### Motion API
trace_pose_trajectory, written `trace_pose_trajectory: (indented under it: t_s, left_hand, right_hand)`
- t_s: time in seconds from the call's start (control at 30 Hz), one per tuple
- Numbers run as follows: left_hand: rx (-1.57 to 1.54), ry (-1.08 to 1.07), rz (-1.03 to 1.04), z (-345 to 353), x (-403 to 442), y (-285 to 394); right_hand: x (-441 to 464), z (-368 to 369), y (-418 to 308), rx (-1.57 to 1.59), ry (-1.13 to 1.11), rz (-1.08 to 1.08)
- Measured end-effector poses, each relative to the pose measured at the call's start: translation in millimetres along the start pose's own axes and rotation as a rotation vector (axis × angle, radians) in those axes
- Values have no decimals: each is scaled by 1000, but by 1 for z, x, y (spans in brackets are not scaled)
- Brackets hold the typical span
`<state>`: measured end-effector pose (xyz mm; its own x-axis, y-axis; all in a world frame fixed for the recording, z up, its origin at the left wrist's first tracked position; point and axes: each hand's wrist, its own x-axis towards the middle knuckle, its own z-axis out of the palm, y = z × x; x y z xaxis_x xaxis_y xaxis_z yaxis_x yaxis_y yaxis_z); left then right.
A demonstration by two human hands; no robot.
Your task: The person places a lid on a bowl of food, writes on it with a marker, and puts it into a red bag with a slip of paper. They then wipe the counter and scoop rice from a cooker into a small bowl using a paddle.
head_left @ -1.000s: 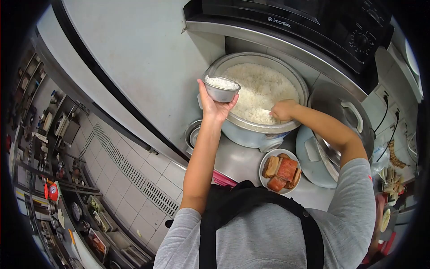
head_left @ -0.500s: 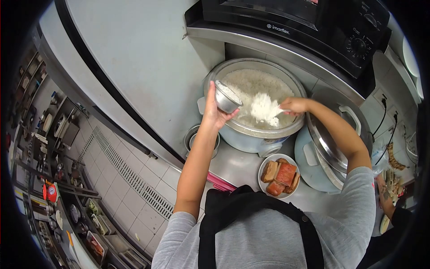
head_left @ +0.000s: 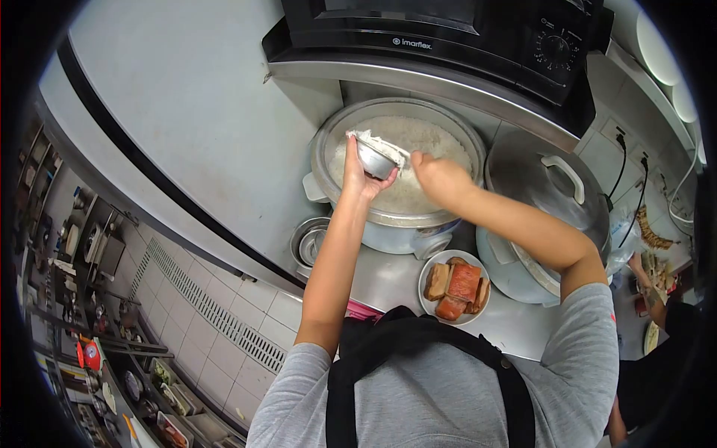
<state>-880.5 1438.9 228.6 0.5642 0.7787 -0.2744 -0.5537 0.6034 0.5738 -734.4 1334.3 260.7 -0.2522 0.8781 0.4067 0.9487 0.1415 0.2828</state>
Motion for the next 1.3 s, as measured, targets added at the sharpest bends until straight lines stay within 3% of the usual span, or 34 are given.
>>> trace_pose_trajectory:
  t_s: [0.03,0.17,0.23,0.27,0.33,0.37,0.43,0.5,0.57,0.6,0.67,0.7,0.77,0.8,0.93,1.07,1.13,1.17,1.23,1.27,1.3]
  left_hand:
    - [6,2,4,-3,0,-1]
    - [67,-26,59,-3,-3,-1]
    - [68,-46,48,-2,-4,0]
    - [67,-46,51,-2,-3,0]
    - [116,-59,99,1,-4,-2]
    - [117,-60,99,3,-5,-2]
    - [286,-43,313,7,-7,-4]
    - [312,-58,299,-5,-3,-3]
    - [349,-73,289,-8,-3,-1]
    - [290,-107,248,-9,-7,0]
    - [241,-139,211,-9,-11,6]
    - [158,-159,217,-10,-12,8]
    - [66,-176,231,-9,-13,10]
    - [78,-177,220,-9,-13,10]
    - [228,-113,212,-7,-7,7]
    - [393,-1,230,-11,-5,10]
    - [314,-24,120,-17,-6,15]
    - [321,-22,127,-17,-4,20]
    - [-82,-19,-52,-17,-1,28]
    - [-102,-14,-53,-18,-1,30]
    - [-108,-15,-47,-18,-1,30]
  right_hand:
    - [3,2,12,130,-27,-16]
    - [17,-6,42,161,70,119]
    - [22,-11,41,719,132,266]
    - [23,-14,36,719,133,262]
    - [20,-18,22,805,-50,159]
    - [19,-13,17,805,-48,159]
    - [19,-1,10,929,-38,127]
    - [21,9,12,1000,-150,160]
    - [31,37,19,982,145,-213]
    - [28,35,28,987,150,-213]
    - [26,-15,36,1537,-506,471]
    - [26,-14,36,1537,-506,464]
    - [25,-6,36,1752,-419,787]
    - [24,5,35,1738,-459,789]
    - [21,-10,-2,1771,-556,589]
    - [23,7,0,1680,-569,555]
    - [30,13,20,1320,-515,299]
    - [34,19,21,1325,-509,292]
    - [43,30,23,990,626,-165]
    - [27,13,23,1114,199,66]
    - [24,15,18,1112,195,57]
